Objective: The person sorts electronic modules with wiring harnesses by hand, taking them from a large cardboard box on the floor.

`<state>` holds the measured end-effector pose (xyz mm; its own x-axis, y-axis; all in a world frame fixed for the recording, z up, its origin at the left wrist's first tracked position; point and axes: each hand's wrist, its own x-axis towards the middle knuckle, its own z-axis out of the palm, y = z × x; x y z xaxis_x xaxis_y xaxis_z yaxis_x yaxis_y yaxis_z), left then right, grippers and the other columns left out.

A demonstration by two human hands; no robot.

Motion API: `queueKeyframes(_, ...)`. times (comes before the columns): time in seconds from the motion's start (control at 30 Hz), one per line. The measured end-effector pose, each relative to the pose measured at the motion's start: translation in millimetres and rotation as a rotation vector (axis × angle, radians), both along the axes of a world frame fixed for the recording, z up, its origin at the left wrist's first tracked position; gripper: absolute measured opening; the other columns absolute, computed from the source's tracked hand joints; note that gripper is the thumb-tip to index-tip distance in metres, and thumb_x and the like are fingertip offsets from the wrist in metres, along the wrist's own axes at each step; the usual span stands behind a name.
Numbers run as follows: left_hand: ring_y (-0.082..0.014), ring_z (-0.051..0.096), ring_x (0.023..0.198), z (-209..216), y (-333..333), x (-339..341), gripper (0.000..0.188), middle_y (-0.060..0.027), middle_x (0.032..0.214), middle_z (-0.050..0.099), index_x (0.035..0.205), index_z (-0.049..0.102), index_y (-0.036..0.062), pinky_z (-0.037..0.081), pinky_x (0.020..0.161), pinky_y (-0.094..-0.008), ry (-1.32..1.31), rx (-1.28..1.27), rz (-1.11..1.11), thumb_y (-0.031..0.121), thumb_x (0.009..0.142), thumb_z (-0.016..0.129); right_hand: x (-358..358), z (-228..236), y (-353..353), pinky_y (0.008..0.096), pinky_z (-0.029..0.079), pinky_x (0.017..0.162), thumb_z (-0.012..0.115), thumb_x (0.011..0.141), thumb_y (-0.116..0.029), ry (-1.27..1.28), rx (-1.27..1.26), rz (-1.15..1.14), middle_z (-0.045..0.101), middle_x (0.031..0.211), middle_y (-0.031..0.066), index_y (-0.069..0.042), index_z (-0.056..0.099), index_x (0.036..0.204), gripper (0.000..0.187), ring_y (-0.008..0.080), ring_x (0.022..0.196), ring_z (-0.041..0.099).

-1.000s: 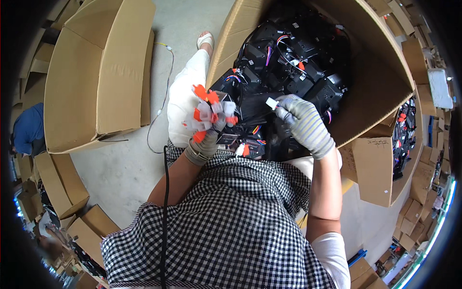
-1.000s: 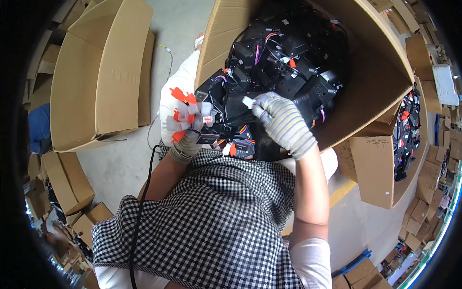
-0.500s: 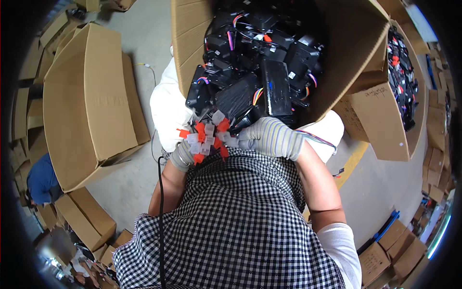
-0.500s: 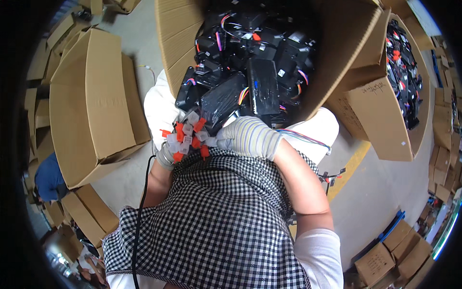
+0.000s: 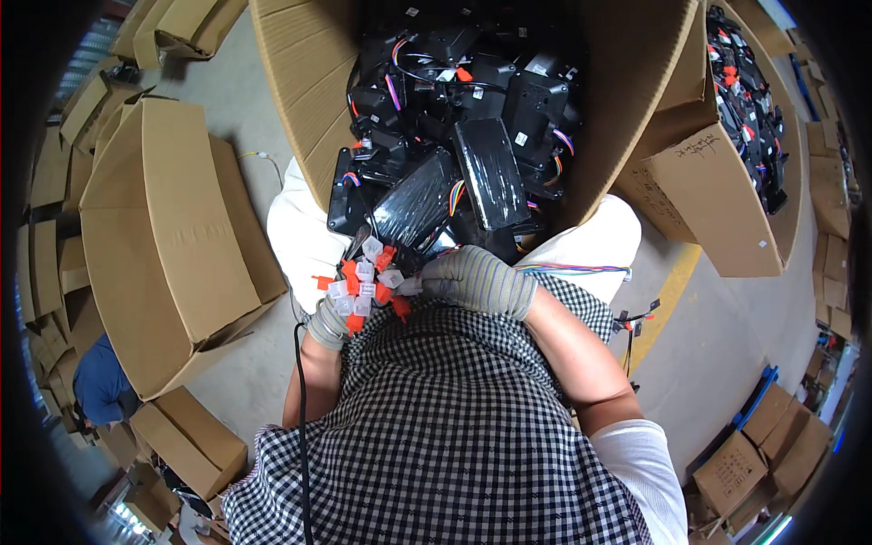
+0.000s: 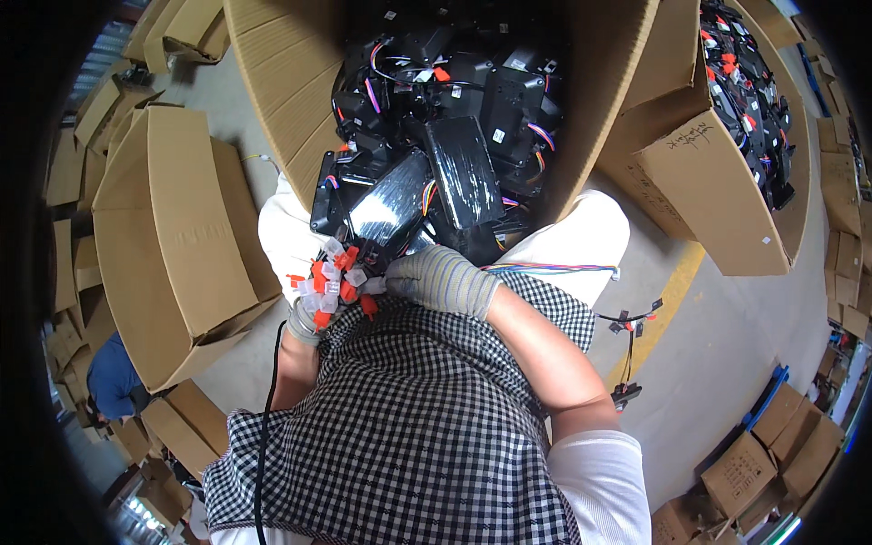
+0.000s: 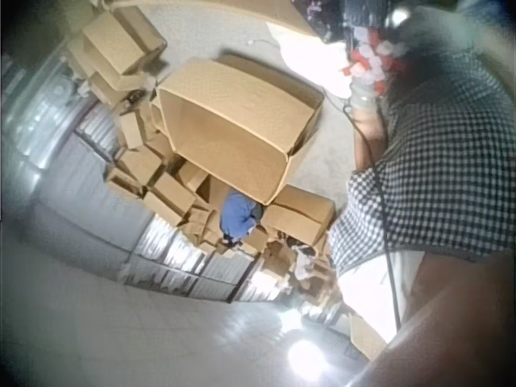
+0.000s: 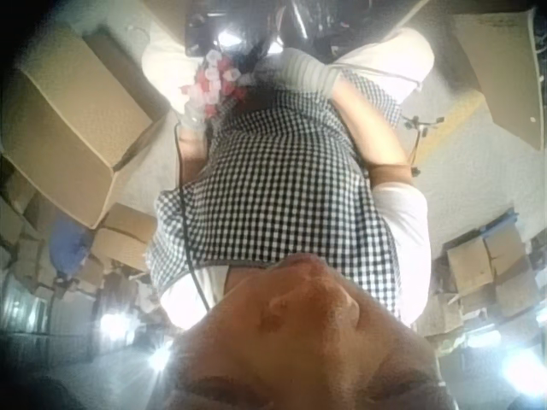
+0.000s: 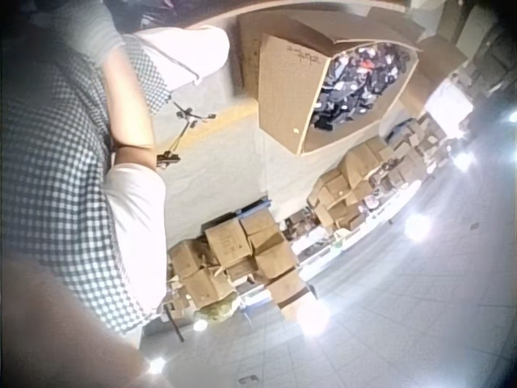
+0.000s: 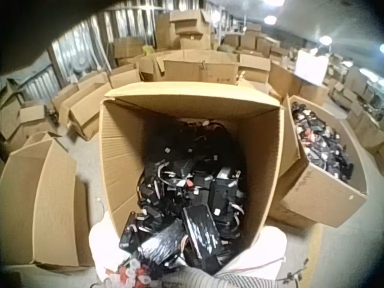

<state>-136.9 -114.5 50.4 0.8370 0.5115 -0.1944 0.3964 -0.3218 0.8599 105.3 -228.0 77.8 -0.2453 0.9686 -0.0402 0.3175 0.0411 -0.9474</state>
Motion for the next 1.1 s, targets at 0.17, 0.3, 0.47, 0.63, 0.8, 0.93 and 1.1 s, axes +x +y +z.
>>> queueKeyframes(0.17,-0.0197,0.059,0.094,11,0,2,0.031,-0.012,0.108,0.057,0.123,0.046,0.0011,0.049,0.081,-0.0268,0.195,-0.046,0.036,0.008,0.093,0.04,6,10,7,0.0359,0.047,0.069,0.052,0.088,-0.022,-0.053,0.065,0.079,0.06,0.077,0.0139,-0.003,0.062,0.089,0.021,0.0287,0.075,0.06)
queueKeyframes(0.3,-0.0203,0.061,0.089,14,-1,4,0.028,-0.0112,0.096,0.062,0.117,0.051,0.0004,0.05,0.079,-0.0279,0.346,-0.086,0.078,0.012,0.096,0.038,2,13,9,0.0368,0.047,0.067,0.051,0.088,-0.022,0.022,0.029,-0.01,0.06,0.076,0.0131,-0.005,0.061,0.088,0.02,0.0279,0.073,0.061)
queueKeyframes(0.47,-0.0211,0.059,0.087,27,-11,11,0.028,-0.0076,0.099,0.061,0.107,0.054,0.0018,0.049,0.078,-0.0331,-0.208,-0.281,0.07,0.023,0.093,0.04,11,43,29,0.0368,0.049,0.066,0.052,0.084,-0.018,-0.345,-0.043,0.116,0.063,0.079,0.0119,-0.01,0.064,0.092,0.016,0.0273,0.075,0.063)
queueKeyframes(0.63,-0.0197,0.057,0.084,11,-12,19,0.026,-0.0061,0.096,0.058,0.103,0.053,0.0033,0.047,0.076,-0.031,-0.335,-0.427,0.168,0.024,0.093,0.04,87,48,86,0.035,0.048,0.062,0.057,0.087,-0.025,-0.042,-0.211,-0.749,0.065,0.079,0.0125,-0.006,0.065,0.084,0.02,0.0272,0.066,0.063)
queueKeyframes(0.8,-0.0179,0.053,0.08,4,-23,9,0.023,-0.0043,0.091,0.054,0.098,0.051,0.0052,0.046,0.073,-0.0284,-0.5,-0.602,0.238,0.025,0.093,0.041,152,-34,153,0.0423,0.044,0.08,0.051,0.089,-0.032,-0.676,-0.086,-0.617,0.059,0.099,0.0196,-0.006,0.065,0.092,0.029,0.0376,0.091,0.057)
queueKeyframes(0.93,-0.0165,0.051,0.076,-8,-32,14,0.021,-0.0028,0.087,0.051,0.094,0.05,0.0067,0.044,0.071,-0.0263,-0.643,-0.719,0.301,0.027,0.093,0.042,130,-44,151,0.04,0.046,0.081,0.05,0.087,-0.023,-0.778,-0.026,-0.525,0.062,0.096,0.0121,-0.011,0.066,0.092,0.02,0.0296,0.099,0.055)
queueKeyframes(1.1,-0.0147,0.047,0.072,-22,-32,16,0.021,-0.0009,0.082,0.047,0.089,0.048,0.0086,0.042,0.068,-0.0237,-0.822,-0.892,0.338,0.028,0.093,0.043,113,-13,106,0.0366,0.045,0.081,0.055,0.085,-0.011,-0.315,0.494,-1.048,0.059,0.089,0.0117,-0.002,0.061,0.086,0.011,0.026,0.089,0.056)
